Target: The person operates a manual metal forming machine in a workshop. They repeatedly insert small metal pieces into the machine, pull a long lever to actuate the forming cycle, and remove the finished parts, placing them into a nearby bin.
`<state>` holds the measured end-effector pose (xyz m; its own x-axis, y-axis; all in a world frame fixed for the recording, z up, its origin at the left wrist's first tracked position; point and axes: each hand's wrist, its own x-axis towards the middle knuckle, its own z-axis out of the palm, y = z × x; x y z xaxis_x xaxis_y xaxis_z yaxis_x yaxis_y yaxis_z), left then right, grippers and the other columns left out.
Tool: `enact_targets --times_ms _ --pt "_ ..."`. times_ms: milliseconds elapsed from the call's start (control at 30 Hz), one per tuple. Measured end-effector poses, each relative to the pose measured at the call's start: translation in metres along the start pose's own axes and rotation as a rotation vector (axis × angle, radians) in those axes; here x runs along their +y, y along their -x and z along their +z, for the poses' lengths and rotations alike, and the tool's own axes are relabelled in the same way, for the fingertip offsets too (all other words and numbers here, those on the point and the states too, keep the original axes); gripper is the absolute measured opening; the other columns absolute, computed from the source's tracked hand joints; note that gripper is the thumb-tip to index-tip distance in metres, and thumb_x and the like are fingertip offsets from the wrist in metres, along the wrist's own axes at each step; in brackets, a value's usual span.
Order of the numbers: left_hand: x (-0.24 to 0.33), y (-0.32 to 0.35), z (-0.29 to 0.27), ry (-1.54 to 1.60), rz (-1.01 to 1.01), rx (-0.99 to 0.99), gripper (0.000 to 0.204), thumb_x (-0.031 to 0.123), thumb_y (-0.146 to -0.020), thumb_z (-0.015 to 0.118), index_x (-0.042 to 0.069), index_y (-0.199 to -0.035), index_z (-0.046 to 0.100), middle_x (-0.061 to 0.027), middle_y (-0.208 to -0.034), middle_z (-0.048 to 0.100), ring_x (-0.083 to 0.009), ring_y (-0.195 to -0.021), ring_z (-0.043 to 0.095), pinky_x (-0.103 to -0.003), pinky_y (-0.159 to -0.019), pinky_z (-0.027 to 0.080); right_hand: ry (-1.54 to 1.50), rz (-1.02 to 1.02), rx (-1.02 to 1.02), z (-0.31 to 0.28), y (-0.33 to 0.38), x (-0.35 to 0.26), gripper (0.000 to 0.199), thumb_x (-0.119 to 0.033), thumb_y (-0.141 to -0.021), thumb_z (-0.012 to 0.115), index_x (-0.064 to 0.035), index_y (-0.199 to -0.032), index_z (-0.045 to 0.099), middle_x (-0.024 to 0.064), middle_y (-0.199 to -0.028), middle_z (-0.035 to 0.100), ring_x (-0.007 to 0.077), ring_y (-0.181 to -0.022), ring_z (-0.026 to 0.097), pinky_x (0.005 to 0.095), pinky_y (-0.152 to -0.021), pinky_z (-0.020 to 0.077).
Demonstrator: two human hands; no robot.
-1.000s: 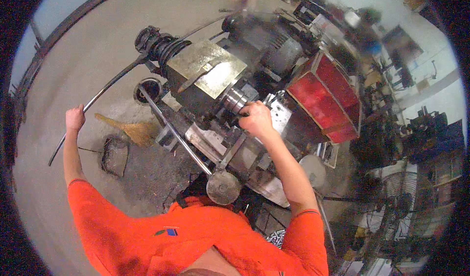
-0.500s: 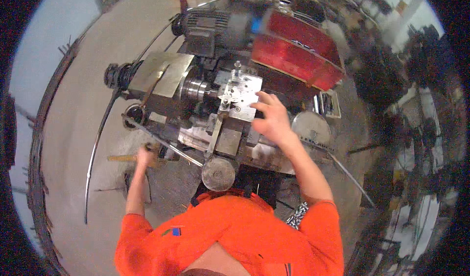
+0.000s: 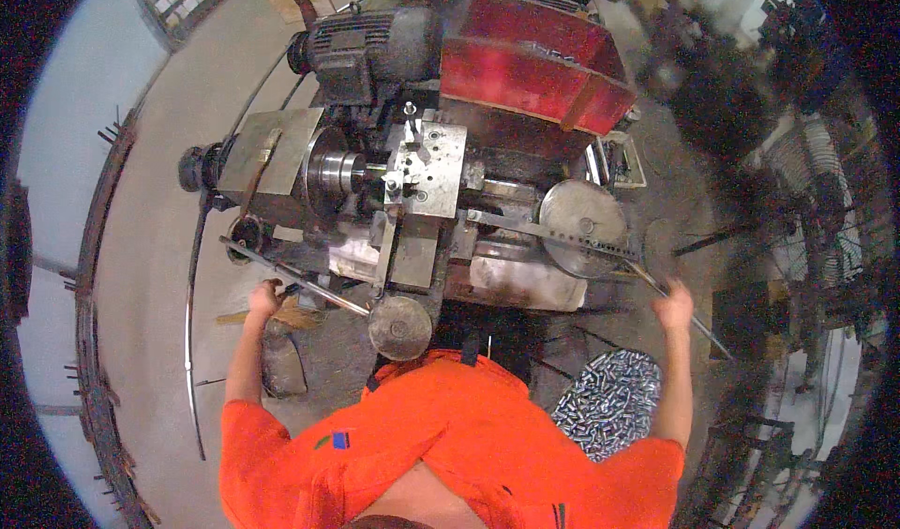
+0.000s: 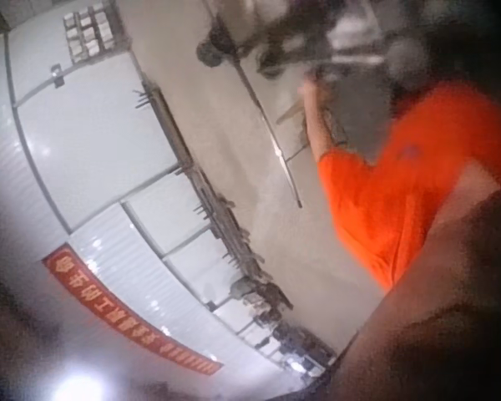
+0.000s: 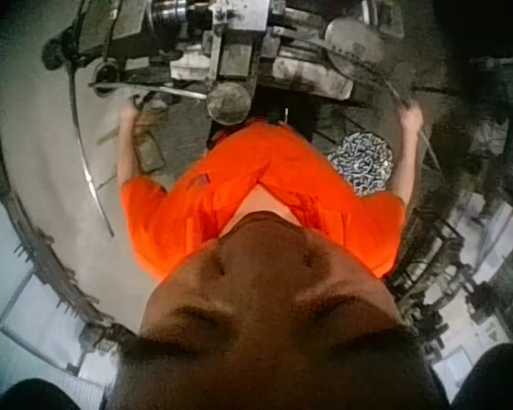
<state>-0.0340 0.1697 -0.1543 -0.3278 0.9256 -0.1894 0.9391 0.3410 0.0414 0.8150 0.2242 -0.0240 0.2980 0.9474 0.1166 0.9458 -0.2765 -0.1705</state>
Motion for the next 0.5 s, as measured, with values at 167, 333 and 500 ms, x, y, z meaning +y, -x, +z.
enact_targets --times_ms 167,333,500 --pt "-0.036 -0.008 -0.037 0.869 -0.213 0.177 0.040 0.033 -0.084 0.062 -0.002 -0.102 0.063 -0.0174 -0.076 0.065 -0.0232 -0.056 0.063 -0.031 -0.050 0.050 0.455 0.177 -0.011 0.039 0.015 0.095 0.049 -0.021 -0.061 0.067 -0.0045 -0.107 0.059 0.0181 -0.104 0.062 0.0325 -0.099 0.059 0.0420 -0.085 0.0467" --pt "0.041 -0.001 -0.107 1.262 -0.380 0.228 0.047 0.040 -0.087 0.059 -0.006 -0.094 0.058 -0.0136 -0.068 0.063 -0.0188 -0.047 0.061 -0.028 -0.041 0.049 0.299 0.305 -0.135 0.031 0.076 0.058 0.035 -0.028 -0.060 0.067 -0.0026 -0.083 0.062 0.0204 -0.082 0.065 0.0361 -0.081 0.064 0.0435 -0.073 0.0512" --pt "0.046 -0.022 -0.051 1.335 -0.370 0.360 0.028 0.024 -0.086 0.055 -0.001 -0.098 0.050 -0.0099 -0.072 0.059 -0.0202 -0.054 0.061 -0.032 -0.043 0.051 -0.412 0.395 -0.351 0.063 0.174 0.033 0.023 -0.022 -0.061 0.063 -0.0024 -0.073 0.062 0.0174 -0.070 0.063 0.0311 -0.063 0.060 0.0387 -0.062 0.0475"
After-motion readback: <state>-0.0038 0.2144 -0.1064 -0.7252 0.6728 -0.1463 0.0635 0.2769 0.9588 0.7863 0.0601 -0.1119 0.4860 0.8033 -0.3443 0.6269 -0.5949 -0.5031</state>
